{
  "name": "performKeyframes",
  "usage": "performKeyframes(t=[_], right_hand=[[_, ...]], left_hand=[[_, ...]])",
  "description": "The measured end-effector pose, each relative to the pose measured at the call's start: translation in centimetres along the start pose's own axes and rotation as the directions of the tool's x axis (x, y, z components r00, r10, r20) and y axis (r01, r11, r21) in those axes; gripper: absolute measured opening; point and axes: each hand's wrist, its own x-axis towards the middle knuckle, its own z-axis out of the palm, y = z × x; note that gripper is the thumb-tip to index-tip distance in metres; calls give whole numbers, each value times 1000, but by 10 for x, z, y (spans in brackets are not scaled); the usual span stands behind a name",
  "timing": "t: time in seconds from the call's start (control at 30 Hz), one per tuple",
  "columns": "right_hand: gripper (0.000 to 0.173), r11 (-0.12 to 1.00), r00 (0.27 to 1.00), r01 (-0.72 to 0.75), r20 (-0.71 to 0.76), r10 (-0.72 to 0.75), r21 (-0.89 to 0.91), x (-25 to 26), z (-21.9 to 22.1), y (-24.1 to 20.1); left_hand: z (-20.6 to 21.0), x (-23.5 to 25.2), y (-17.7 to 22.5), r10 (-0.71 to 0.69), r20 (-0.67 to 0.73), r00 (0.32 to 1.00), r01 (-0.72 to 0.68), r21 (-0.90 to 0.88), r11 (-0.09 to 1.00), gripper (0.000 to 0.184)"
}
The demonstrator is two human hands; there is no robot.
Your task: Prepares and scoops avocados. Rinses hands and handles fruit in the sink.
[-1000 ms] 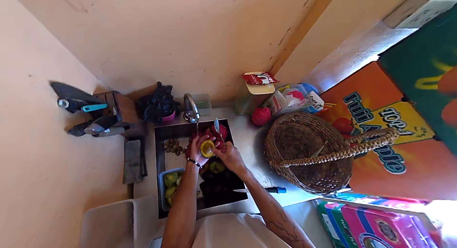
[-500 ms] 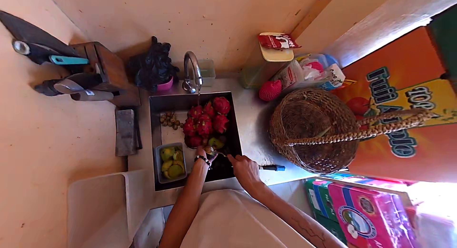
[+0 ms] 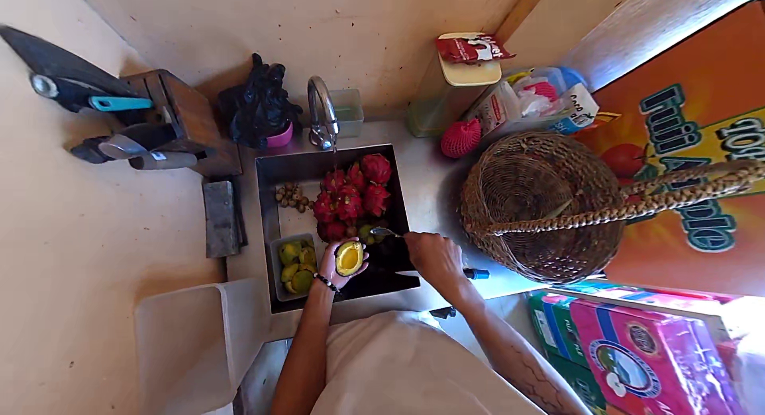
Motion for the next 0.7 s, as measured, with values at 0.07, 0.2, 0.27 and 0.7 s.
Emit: performKeyframes(t=[0.07,0.2,0.27,0.7], right_hand=[[39,998,1000,-8,-21,10,69,9,-1,4],[37,986,999,27,-41,-20,167,34,4,-7],[38,982,997,68,-33,-63,177,40,2,-24],[37,927,993,101,-93,-72,361,29,25,-20]], left_hand=[[14,0,22,212,-33,977,-206,141,968,47],[60,3,114,651,92,753,-447,797,406,38],[92,-1,162,675,230,701,-392,915,96,39],[142,51,196,598,319,735,-647,593,479,39]])
